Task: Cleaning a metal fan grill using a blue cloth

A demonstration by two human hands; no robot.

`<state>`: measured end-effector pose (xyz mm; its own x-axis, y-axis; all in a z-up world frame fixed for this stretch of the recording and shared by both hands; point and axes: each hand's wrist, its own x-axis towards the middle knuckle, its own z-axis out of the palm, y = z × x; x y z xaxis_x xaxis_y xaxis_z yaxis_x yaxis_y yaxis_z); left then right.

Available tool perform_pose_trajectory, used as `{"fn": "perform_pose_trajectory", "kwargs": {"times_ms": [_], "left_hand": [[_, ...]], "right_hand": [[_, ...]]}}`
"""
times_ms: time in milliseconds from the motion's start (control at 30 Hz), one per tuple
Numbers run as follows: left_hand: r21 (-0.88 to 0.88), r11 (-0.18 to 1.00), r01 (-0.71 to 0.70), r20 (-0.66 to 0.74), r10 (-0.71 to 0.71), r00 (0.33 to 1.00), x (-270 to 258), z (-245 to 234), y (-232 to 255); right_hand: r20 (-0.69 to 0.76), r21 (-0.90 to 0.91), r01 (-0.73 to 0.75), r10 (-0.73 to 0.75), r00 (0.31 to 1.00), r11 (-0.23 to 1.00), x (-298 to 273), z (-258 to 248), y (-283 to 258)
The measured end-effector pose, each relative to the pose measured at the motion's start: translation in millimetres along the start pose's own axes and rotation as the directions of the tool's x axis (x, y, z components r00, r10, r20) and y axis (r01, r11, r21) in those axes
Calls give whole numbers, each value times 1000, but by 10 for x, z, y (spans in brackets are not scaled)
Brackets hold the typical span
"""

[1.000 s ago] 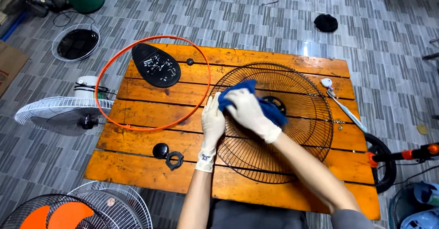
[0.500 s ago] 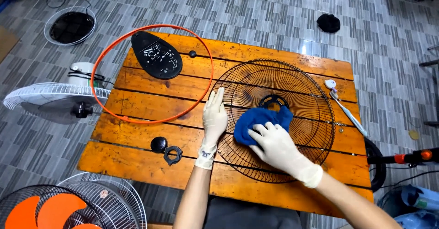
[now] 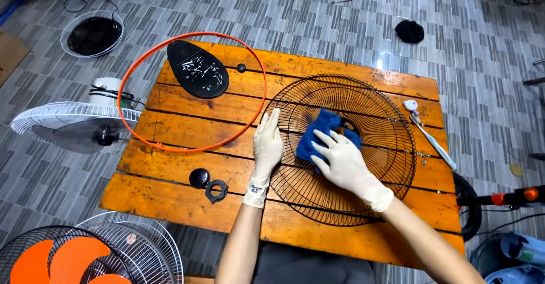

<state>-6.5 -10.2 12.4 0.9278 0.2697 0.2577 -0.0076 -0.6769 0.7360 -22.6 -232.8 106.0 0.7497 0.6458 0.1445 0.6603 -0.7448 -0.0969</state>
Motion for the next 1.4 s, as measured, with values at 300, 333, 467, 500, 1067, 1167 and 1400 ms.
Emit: {"fn": "perform_pose_trajectory", "kwargs": {"times_ms": [300, 333, 467, 500, 1067, 1167, 1400], "left_hand": [[11, 1000, -2, 24, 2, 1000, 22, 43, -95], [3, 1000, 8, 30, -8, 1000, 22, 47, -92], [-12, 999, 45, 46, -45, 998, 28, 6, -25], [-14, 999, 49, 44, -48, 998, 29, 31, -52], [-35, 999, 31, 40, -29, 999, 43, 56, -96], [-13, 1000, 16, 43, -15, 999, 30, -3, -16], [-62, 997, 40, 29, -39, 999, 31, 55, -68]], "right_hand": [[9, 158, 178, -182, 983, 971, 263, -114, -204], [6, 170, 159, -162, 987, 973, 239, -140, -126], [3, 221, 110, -114, 994, 969, 205, -121, -31], [7, 221, 112, -117, 993, 969, 245, -96, -98], [-22, 221, 223, -224, 974, 949, 459, -80, -147], [0, 292, 141, -148, 989, 946, 433, -115, 78], [-78, 225, 261, -250, 965, 939, 451, 15, -82]]}}
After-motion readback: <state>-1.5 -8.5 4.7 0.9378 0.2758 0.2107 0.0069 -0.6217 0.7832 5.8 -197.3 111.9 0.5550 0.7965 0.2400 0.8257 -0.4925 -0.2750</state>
